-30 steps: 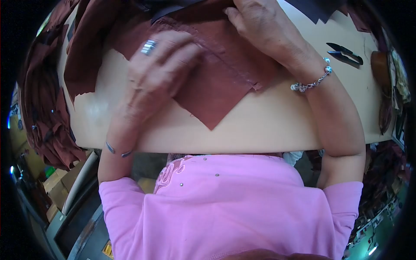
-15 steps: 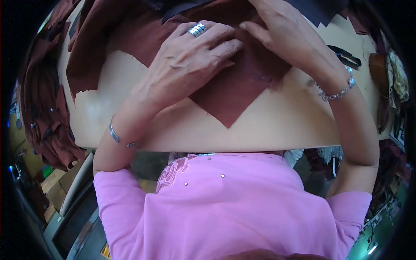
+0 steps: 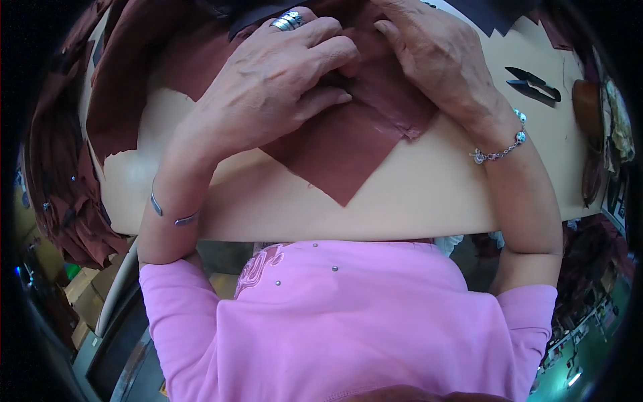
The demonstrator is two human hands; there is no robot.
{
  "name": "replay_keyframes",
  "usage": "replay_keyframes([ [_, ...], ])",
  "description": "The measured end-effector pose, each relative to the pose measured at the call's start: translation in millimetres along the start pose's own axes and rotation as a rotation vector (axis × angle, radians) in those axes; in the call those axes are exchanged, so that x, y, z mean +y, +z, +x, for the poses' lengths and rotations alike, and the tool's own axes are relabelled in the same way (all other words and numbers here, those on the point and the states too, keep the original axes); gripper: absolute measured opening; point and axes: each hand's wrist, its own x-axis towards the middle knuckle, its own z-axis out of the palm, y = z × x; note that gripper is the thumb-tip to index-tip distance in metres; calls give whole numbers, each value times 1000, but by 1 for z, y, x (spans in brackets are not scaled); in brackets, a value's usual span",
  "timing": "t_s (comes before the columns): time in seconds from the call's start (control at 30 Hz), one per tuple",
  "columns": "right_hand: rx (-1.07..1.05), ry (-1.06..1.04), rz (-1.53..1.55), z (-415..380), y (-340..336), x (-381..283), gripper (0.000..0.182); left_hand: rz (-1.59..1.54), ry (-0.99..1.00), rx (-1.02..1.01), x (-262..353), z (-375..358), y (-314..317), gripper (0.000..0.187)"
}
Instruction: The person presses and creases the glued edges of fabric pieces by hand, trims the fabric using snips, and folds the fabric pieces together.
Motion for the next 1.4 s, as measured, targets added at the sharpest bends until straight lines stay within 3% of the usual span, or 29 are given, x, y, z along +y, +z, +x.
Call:
replay_keyframes([
  [0.13,-31,9,-40,1,-4,-1,47,196,-23,65,3,-3,13,20],
  [0.33,-33,-1,-95,1,-3,-2,48,67,-51,-84,2,2,-3,21],
  [0.43,-25,16,-97,1,-2,-2,48,9,-93,-52,6,-1,-3,21],
  [0.57,-8,5,-61,0,-2,-1,47,-38,-9,42,-3,-2,5,22],
  [0.73,-18,6,-59,2,-4,-3,47,76,-9,-70,0,2,-4,22],
  [1.4,22,-22,-36,0,1,2,48,1,-60,-15,3,-2,0,22],
])
